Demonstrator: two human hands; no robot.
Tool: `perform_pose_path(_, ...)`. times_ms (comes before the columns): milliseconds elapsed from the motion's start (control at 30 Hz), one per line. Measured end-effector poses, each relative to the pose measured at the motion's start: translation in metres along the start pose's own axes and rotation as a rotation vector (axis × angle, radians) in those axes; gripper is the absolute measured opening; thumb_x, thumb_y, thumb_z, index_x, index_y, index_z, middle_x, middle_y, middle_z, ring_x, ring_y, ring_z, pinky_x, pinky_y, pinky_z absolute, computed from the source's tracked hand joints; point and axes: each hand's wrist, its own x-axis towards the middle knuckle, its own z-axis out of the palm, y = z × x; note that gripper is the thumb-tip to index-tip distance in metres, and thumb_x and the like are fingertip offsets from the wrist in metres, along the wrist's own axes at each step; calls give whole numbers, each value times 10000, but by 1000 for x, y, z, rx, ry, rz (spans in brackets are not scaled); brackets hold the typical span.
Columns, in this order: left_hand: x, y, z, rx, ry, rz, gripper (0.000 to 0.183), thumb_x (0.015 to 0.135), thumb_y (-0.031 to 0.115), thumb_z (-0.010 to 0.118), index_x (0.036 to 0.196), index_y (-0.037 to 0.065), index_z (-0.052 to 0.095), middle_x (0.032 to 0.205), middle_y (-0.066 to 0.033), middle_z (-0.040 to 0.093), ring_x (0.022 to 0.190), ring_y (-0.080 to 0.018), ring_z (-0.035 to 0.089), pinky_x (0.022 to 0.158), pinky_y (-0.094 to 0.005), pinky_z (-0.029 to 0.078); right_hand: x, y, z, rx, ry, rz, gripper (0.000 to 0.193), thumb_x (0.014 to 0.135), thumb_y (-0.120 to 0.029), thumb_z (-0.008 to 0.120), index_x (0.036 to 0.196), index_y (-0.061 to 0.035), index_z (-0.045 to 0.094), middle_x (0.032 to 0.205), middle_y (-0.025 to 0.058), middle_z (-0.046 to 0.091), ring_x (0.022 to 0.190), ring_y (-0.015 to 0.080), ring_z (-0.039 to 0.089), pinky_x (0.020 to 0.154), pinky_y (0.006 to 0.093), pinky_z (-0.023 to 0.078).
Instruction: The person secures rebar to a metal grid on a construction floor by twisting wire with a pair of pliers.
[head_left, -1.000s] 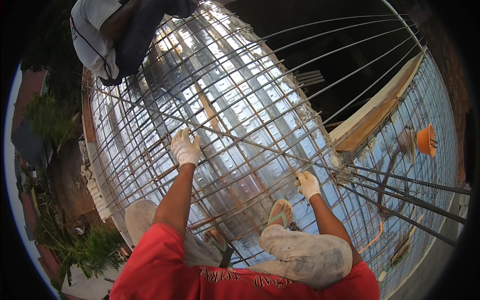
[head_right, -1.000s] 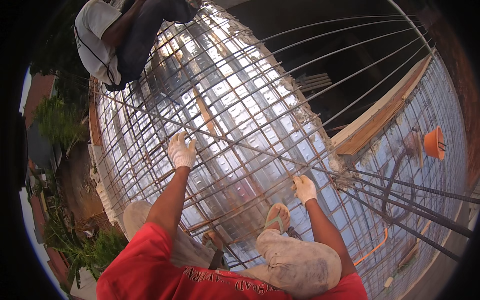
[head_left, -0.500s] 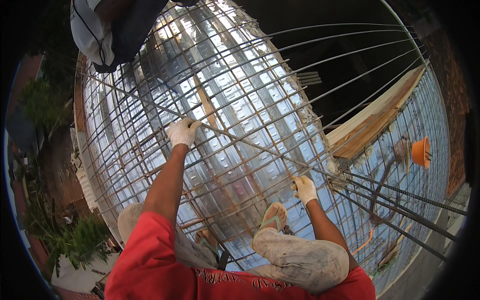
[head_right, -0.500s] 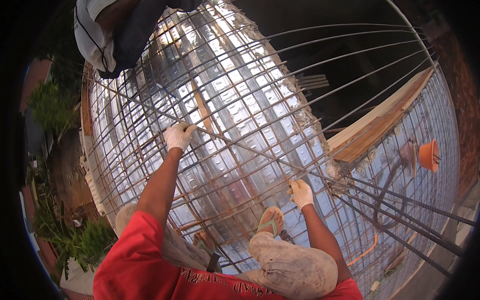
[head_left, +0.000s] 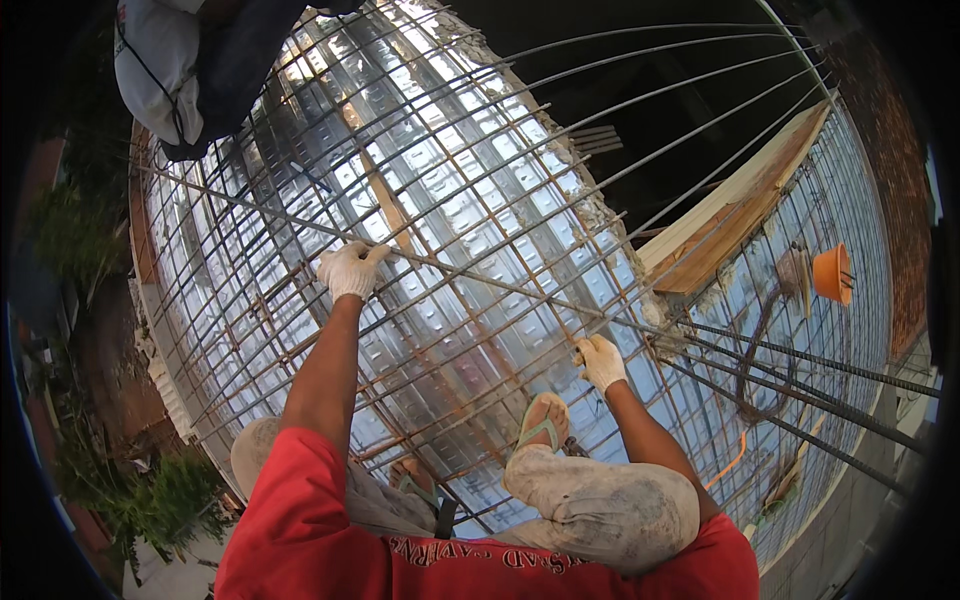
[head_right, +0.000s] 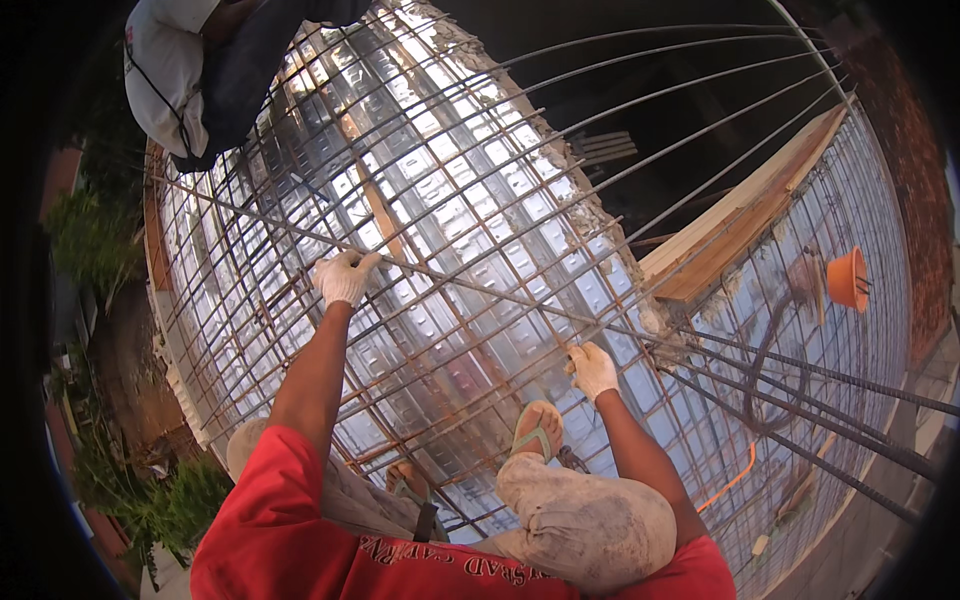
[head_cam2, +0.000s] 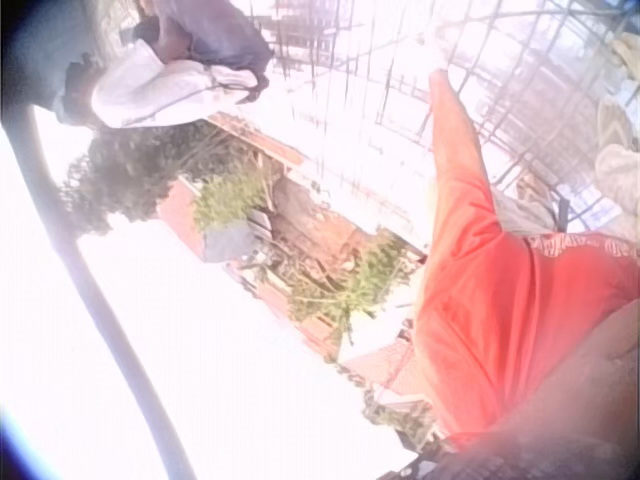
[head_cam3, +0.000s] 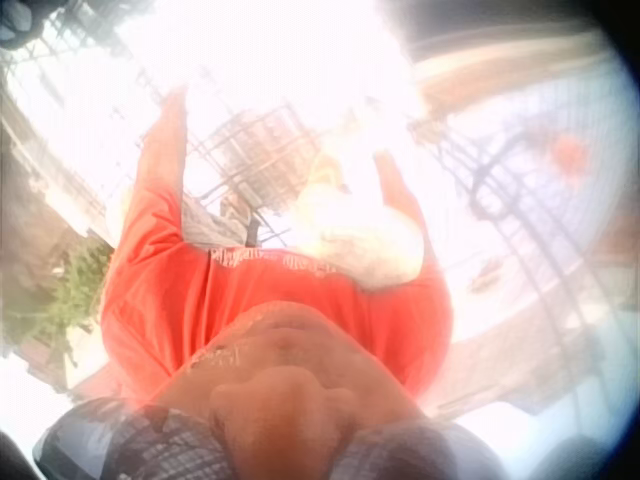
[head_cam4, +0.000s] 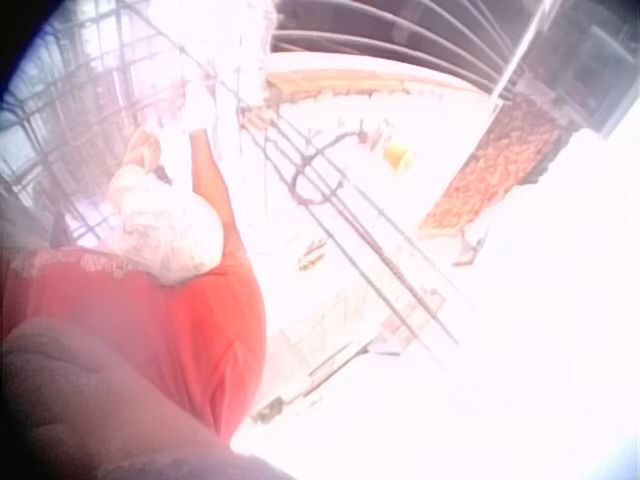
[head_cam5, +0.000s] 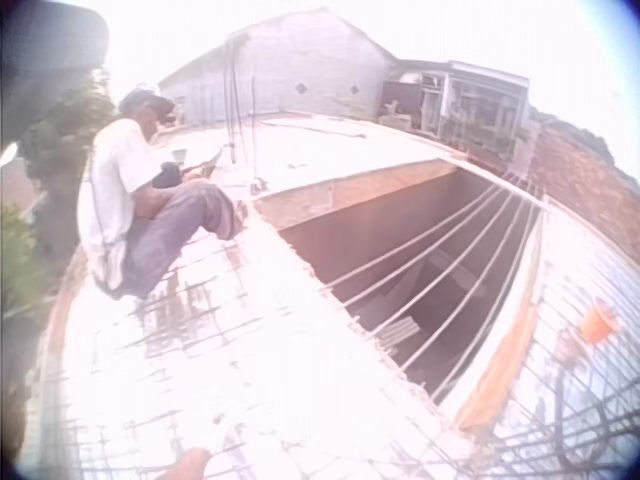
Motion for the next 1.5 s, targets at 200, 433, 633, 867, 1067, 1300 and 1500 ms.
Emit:
perform_pose_path(200, -5, 8, -8, 5, -67, -5, 569, 842, 685, 724, 1045, 173, 865, 1017, -138, 812, 1189, -395, 572, 1108, -514, 377, -6, -5, -1, -36, 16, -12, 289, 1064, -274, 609, 1013, 4, 673, 785, 84, 702, 657, 152, 640, 533, 329, 514)
perform_pose_path(433, -6, 7, -5, 70, -31, 28, 614, 868, 731, 688, 1030, 165, 862, 1018, -111, 817, 1165, -363, 590, 1049, -506, 413, -2, -6, -3, -27, -8, 3, 294, 1081, -281, 606, 1032, -1, 681, 799, 76, 696, 679, 143, 651, 552, 320, 541)
perform_pose_path(633, -3, 11, -12, 62, -91, -7, 618, 868, 737, 678, 1076, 184, 856, 1082, -142, 807, 1234, -374, 574, 1099, -499, 400, -6, -8, -5, 3, 1, 35, 320, 1075, -304, 626, 1023, 7, 682, 806, 95, 721, 654, 156, 652, 558, 314, 515)
perform_pose_path(867, 10, -3, -6, 49, -88, -42, 671, 818, 770, 699, 1105, 186, 857, 1101, -159, 804, 1252, -389, 573, 1115, -507, 386, -2, -5, -1, 1, -6, -18, 320, 1075, -293, 622, 982, 8, 681, 771, 90, 716, 619, 153, 645, 551, 325, 515)
perform_pose_path(1067, -1, 7, -8, 54, -52, -25, 656, 823, 758, 699, 1079, 176, 863, 1089, -175, 798, 1252, -394, 570, 1115, -506, 387, 3, 4, -2, 22, -3, -7, 344, 1074, -312, 617, 947, 5, 668, 753, 92, 719, 590, 165, 643, 559, 336, 515)
perform_pose_path(1300, -2, 8, -5, 71, -42, -6, 615, 838, 724, 699, 1065, 176, 859, 1101, -111, 813, 1208, -405, 587, 1084, -515, 416, 9, 11, -2, -40, 16, -32, 347, 1067, -321, 610, 940, -5, 675, 759, 99, 741, 566, 171, 640, 572, 359, 521)
perform_pose_path(1500, -1, 3, 5, 119, 14, 69, 559, 889, 692, 671, 1082, 201, 857, 1117, -68, 813, 1130, -421, 631, 1039, -539, 437, 13, 14, -3, -4, 4, -11, 329, 1057, -310, 612, 947, -9, 683, 759, 98, 741, 566, 178, 640, 568, 366, 518)
